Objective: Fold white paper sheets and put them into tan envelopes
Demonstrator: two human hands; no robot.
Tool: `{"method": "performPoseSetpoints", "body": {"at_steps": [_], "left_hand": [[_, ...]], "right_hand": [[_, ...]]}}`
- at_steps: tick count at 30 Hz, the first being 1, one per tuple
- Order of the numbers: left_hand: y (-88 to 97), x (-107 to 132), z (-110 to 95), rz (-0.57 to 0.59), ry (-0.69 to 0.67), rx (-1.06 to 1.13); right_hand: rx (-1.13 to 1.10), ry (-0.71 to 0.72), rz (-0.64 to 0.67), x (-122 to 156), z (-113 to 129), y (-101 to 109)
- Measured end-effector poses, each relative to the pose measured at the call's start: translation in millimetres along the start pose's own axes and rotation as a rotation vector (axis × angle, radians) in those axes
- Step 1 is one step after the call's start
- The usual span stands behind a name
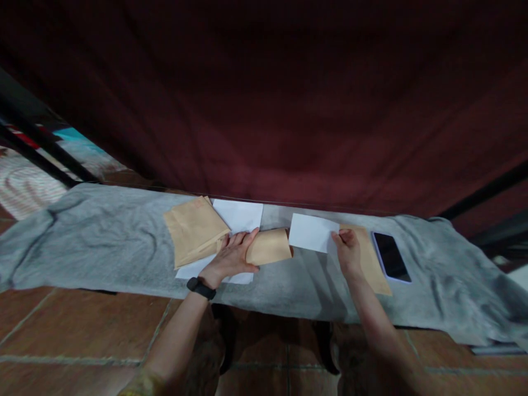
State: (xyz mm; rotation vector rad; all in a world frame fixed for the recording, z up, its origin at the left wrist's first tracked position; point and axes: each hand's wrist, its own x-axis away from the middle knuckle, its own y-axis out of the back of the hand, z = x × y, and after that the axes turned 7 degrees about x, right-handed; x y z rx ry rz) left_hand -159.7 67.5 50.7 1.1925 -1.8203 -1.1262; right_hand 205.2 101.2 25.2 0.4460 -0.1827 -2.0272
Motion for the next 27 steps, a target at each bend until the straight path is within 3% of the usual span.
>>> {"method": "performPoseSetpoints", "body": {"at_steps": [14,19,27], "left_hand": [[-3.5,-6,5,-0.059,-0.048,-0.028],[-5.9,-9,-1,-0.076,-0.072,-0.038],[-15.3,-16,-24,-0.065,-0.115,-0.021]], "right_hand": [[0.003,-0.039,0.265,5,0,-4],[-0.019,-0.111,0.32,11,0,-10],[-0.121,-0.214,0.385,37,4,-37]]}}
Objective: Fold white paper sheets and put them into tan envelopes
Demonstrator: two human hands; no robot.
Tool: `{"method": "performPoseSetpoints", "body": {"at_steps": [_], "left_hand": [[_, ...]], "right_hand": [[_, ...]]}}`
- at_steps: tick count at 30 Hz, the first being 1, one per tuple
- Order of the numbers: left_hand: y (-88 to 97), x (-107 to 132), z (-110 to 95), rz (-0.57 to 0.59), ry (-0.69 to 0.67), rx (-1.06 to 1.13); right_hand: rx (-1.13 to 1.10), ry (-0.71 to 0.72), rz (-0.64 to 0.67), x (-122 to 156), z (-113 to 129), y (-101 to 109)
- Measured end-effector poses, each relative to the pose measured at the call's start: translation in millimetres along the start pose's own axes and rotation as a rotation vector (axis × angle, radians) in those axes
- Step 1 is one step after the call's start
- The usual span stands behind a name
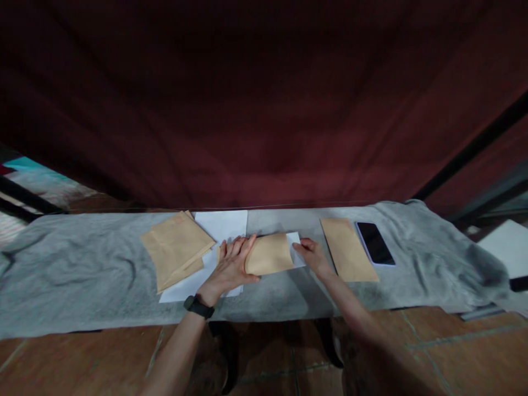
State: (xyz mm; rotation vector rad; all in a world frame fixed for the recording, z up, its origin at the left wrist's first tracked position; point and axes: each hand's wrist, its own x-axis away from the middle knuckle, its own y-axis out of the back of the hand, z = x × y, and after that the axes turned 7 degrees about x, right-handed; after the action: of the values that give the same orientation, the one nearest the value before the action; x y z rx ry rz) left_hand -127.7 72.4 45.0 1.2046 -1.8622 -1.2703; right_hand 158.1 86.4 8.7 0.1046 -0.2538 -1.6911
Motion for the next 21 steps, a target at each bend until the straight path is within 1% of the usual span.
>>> {"method": "performPoseSetpoints", "body": {"at_steps": [3,5,8,12,14,17,21], "left_hand": [[-2.1,-3,-7,0.02,-0.003,0.005],[-1.9,-4,-10,0.025,0.001,0.007],[-0.4,-4,-14,0.025,-0.009,0.003],[-0.3,-3,-20,-0.023,-0.059,-0.047],[-1.5,-4,-23,-0.045,-0.085,-0.05],[-3.5,-4,-26,-0.052,-0.115,-0.022],[-4.4,-5,-27,-0.048,-0.116,0.0]], "right_hand": [[-0.055,-0.022,0.015,4,1,-8],[-0.097,-0.051,0.026,5,2,-10],[-0.16,-0.109,0.025,5,1,-7],[-0.226,-0.165,-0.007,5,0,-3],[-0.255,-0.18,0.02,7,0,-6],[-0.287,-0.194,0.095,13,2,-14],[-0.3,-0.195,0.146,15,3,-19]]}}
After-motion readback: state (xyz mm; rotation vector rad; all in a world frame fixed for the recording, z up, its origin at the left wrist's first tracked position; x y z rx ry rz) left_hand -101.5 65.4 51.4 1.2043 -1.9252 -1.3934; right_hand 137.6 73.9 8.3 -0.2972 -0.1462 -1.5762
